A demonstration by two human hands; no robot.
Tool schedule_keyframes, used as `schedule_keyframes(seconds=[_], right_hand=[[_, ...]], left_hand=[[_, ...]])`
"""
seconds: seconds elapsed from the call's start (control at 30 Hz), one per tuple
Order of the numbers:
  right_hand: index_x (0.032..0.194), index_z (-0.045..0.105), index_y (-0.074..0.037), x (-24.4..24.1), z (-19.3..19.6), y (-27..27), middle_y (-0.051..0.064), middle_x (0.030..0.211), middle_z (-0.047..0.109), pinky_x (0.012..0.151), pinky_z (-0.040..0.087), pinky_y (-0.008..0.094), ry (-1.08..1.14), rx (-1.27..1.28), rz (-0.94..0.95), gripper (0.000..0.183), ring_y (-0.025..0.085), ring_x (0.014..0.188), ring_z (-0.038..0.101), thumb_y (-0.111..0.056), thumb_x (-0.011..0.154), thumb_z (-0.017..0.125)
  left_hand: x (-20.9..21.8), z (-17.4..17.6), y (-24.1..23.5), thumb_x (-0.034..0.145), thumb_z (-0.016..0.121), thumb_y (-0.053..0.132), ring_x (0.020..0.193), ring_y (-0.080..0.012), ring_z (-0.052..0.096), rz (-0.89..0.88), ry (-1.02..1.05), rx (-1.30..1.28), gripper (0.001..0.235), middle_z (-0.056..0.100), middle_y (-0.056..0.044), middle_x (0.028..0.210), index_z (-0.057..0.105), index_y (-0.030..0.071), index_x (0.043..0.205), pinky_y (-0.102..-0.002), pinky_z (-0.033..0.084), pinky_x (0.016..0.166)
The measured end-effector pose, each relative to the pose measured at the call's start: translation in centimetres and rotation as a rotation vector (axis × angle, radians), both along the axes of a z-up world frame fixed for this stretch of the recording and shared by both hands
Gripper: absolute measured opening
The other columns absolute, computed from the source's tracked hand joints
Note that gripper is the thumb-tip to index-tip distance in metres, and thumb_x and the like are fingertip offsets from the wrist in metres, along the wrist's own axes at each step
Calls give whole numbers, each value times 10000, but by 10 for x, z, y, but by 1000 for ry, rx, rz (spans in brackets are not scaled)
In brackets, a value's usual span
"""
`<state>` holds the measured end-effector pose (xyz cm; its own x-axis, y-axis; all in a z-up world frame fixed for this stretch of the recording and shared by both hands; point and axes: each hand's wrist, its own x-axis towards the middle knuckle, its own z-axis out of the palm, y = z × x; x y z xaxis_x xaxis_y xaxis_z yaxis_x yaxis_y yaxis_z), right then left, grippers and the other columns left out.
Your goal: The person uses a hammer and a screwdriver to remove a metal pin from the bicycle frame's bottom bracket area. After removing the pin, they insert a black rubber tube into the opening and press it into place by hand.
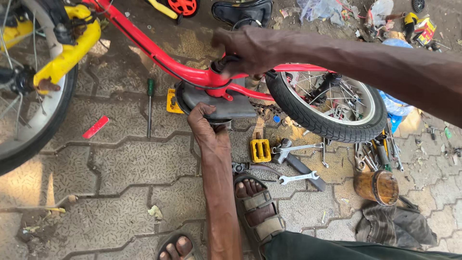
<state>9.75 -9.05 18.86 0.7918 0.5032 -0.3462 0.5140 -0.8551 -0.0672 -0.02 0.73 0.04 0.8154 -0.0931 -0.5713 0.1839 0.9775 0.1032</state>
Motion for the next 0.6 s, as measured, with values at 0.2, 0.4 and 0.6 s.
schedule_keyframes(seconds=[0.2, 0.4, 0.6], right_hand=[[786, 694, 49, -5, -11, -3, 247, 634, 651, 592, 550, 504, -110, -169, -118, 650, 367, 556, 646, -500, 1113, 569], [1166, 596, 160, 13, -15, -29, 234, 786, 676, 531, 561, 481, -68, 324, 476, 720, 331, 609, 702, -535, 989, 656], [803, 713, 33, 4, -22, -20, 241, 684, 685, 642, 525, 526, -64, -172, 1, 692, 392, 621, 690, -563, 1102, 530]], left_hand=[[-2, 5, 1, 640, 644, 49, 733, -184, 600, 10, -65, 30, 358, 583, -36, 857, 610, 23, 996, -345, 567, 707], [1, -1, 0, 653, 638, 48, 758, -191, 615, 11, -89, 55, 320, 604, -48, 864, 593, 0, 966, -340, 569, 715], [4, -1, -1, 613, 616, 55, 744, -185, 638, -19, -33, 27, 357, 627, -36, 866, 615, 33, 970, -332, 569, 685]])
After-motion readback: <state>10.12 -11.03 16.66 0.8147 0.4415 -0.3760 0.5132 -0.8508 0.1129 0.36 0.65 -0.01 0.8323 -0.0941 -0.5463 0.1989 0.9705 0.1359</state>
